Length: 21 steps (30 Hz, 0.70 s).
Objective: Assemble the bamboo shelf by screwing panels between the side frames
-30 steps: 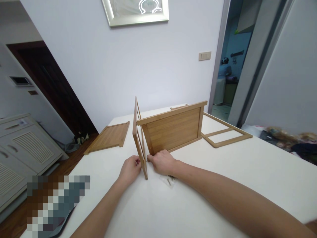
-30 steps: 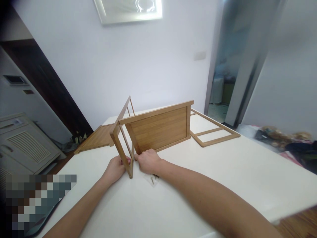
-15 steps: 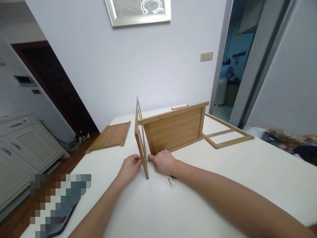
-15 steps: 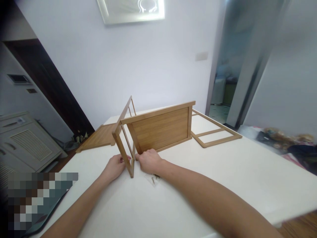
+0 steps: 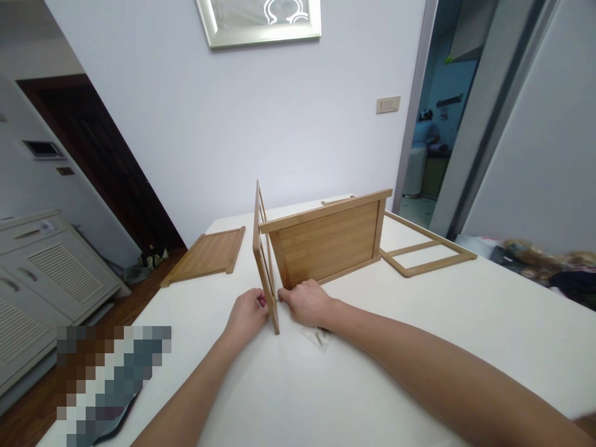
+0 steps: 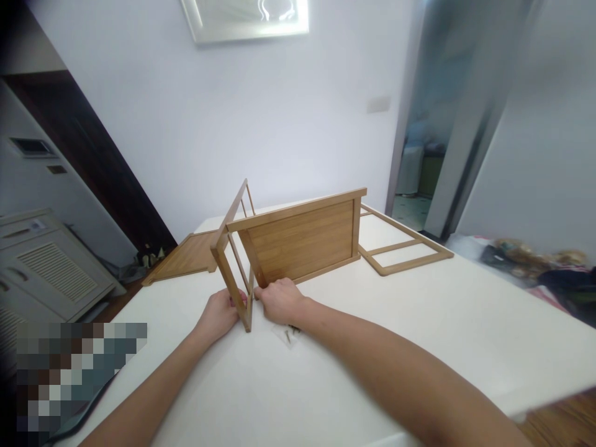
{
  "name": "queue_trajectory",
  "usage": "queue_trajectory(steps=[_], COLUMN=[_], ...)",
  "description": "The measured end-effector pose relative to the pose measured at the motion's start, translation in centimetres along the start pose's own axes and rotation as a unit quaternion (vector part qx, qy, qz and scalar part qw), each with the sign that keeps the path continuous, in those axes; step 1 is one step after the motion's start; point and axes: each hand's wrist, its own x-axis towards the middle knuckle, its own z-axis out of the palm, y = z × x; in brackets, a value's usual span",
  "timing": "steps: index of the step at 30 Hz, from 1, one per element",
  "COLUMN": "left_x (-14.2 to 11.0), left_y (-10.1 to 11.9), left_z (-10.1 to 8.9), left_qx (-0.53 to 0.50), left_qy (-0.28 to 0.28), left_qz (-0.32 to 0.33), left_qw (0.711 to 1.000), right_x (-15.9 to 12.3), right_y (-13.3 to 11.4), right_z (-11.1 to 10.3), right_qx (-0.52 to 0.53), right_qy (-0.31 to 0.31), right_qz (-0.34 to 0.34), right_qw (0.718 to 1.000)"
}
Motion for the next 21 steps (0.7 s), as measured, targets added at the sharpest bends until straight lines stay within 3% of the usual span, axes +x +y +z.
queue_trajectory(steps=[11,21], left_x=[-0.04,-0.06], left_y=[0.75,0.49], left_z=[-1.02,-0.07], left_qx=[-0.01,-0.009], left_qy=[-0.023,-0.006], left_qz=[-0.018,-0.034], left_qw=[1.0,0.999], right_x=[-0.19,-0.09], right_y=[-0.12,-0.08], right_z=[-0.28,-0.03], right_qx=[0.0,-0.001], right_qy=[-0.001,0.0], right_qz=[0.001,0.002], right_qw=[1.0,1.0])
